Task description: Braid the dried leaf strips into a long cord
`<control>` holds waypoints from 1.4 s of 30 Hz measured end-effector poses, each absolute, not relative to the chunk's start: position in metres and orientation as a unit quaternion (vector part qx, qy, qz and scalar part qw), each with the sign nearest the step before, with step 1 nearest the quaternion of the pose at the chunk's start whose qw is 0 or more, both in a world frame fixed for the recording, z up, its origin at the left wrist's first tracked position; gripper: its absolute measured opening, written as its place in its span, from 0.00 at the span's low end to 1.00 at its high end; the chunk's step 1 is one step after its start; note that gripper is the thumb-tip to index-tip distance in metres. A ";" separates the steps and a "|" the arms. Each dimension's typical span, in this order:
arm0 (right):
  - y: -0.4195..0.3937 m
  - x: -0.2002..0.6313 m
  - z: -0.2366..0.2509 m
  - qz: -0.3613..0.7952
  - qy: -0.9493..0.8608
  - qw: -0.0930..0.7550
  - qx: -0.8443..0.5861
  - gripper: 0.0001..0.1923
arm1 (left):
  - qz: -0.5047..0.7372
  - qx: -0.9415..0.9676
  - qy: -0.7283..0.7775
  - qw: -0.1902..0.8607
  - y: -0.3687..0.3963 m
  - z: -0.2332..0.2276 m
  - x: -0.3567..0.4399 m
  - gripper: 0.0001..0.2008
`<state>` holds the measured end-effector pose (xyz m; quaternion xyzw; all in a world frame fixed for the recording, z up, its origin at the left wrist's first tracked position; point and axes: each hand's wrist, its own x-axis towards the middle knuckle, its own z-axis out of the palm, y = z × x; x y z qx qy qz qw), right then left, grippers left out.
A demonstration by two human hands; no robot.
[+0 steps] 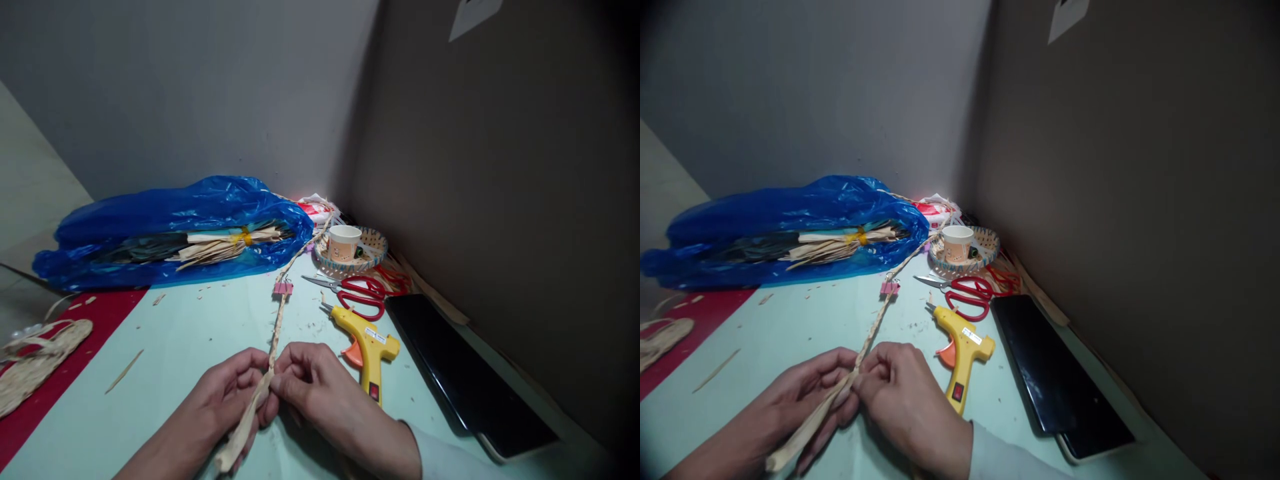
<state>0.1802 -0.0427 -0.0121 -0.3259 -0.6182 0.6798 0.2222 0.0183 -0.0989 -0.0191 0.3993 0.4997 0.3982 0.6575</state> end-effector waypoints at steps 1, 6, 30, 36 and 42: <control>-0.043 0.180 -0.012 0.678 -0.619 0.226 -0.325 0.04 | 0.395 0.395 0.498 0.663 -0.098 -0.021 0.018 0.17; -0.043 0.179 -0.009 0.655 -0.637 0.228 -0.336 0.03 | 0.399 0.382 0.514 0.656 -0.094 -0.022 0.018 0.21; -0.043 0.177 -0.008 0.650 -0.646 0.244 -0.316 0.04 | 0.434 0.345 0.465 0.690 -0.099 -0.014 0.020 0.15; -0.043 0.178 -0.013 0.571 -0.692 0.248 -0.365 0.04 | 0.416 0.376 0.491 0.667 -0.095 -0.018 0.023 0.18; -0.044 0.176 -0.011 0.557 -0.701 0.241 -0.374 0.04 | 0.414 0.372 0.496 0.666 -0.094 -0.012 0.026 0.15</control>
